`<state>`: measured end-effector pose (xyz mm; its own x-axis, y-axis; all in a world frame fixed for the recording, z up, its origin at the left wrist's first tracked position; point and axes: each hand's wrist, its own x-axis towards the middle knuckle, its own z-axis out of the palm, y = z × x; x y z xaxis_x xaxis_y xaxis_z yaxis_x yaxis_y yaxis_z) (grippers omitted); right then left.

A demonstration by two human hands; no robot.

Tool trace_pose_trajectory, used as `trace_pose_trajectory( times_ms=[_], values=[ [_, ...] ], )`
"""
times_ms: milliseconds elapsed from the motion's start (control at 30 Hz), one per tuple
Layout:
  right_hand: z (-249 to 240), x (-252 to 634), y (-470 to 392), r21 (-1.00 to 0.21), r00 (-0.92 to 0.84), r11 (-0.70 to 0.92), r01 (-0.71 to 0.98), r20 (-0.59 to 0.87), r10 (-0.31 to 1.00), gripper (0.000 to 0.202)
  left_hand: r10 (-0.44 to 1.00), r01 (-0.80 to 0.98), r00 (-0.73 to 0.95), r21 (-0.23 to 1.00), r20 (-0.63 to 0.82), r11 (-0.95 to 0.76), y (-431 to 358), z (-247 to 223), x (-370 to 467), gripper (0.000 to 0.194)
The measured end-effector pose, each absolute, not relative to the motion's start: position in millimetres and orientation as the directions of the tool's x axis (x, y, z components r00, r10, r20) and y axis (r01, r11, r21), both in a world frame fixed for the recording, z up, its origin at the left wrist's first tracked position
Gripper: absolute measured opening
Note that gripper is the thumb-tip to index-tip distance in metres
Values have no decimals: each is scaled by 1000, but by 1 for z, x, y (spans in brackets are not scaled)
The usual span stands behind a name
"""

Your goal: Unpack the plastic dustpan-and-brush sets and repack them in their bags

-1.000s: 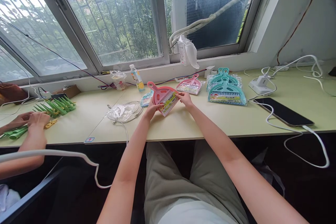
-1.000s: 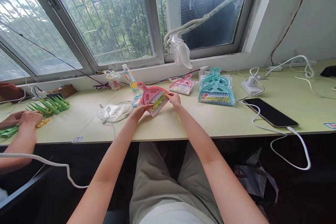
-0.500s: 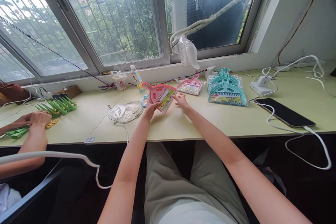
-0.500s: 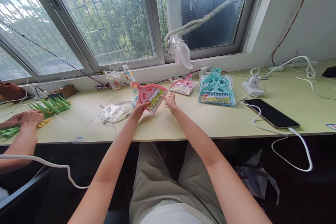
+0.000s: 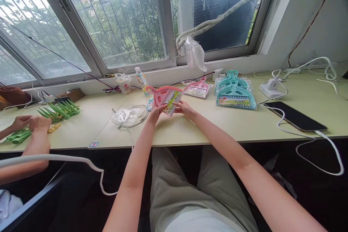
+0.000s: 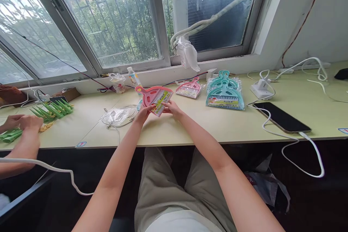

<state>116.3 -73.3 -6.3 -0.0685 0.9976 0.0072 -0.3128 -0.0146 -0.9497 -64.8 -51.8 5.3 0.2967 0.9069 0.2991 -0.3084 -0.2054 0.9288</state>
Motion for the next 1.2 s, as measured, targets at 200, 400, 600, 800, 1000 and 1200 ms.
trace_pose_trajectory(
  times_ms=[200, 400, 600, 800, 1000, 1200],
  values=[
    [-10, 114, -72, -952, -6, 14, -307, 17, 1000, 23, 897, -316, 314, 926, 310, -209, -49, 3, -65, 73],
    [-11, 115, -71, -947, -17, 27, -321, 34, 999, 21, 903, -312, 310, 929, 299, -201, -46, 1, -66, 68],
    [-11, 116, -72, -938, -30, 15, -347, 28, 999, 23, 908, -308, 306, 932, 285, -189, -47, 1, -65, 69],
    [-8, 117, -74, -931, -73, -11, -364, 16, 997, 23, 905, -304, 313, 933, 289, -193, -50, 3, -66, 62],
    [-6, 115, -75, -931, -42, -12, -366, 4, 999, 20, 918, -289, 299, 941, 261, -174, -51, 5, -65, 62],
    [-1, 117, -76, -936, -11, -4, -351, 0, 1000, 22, 915, -256, 313, 951, 253, -176, -53, 8, -64, 61]
  ],
)
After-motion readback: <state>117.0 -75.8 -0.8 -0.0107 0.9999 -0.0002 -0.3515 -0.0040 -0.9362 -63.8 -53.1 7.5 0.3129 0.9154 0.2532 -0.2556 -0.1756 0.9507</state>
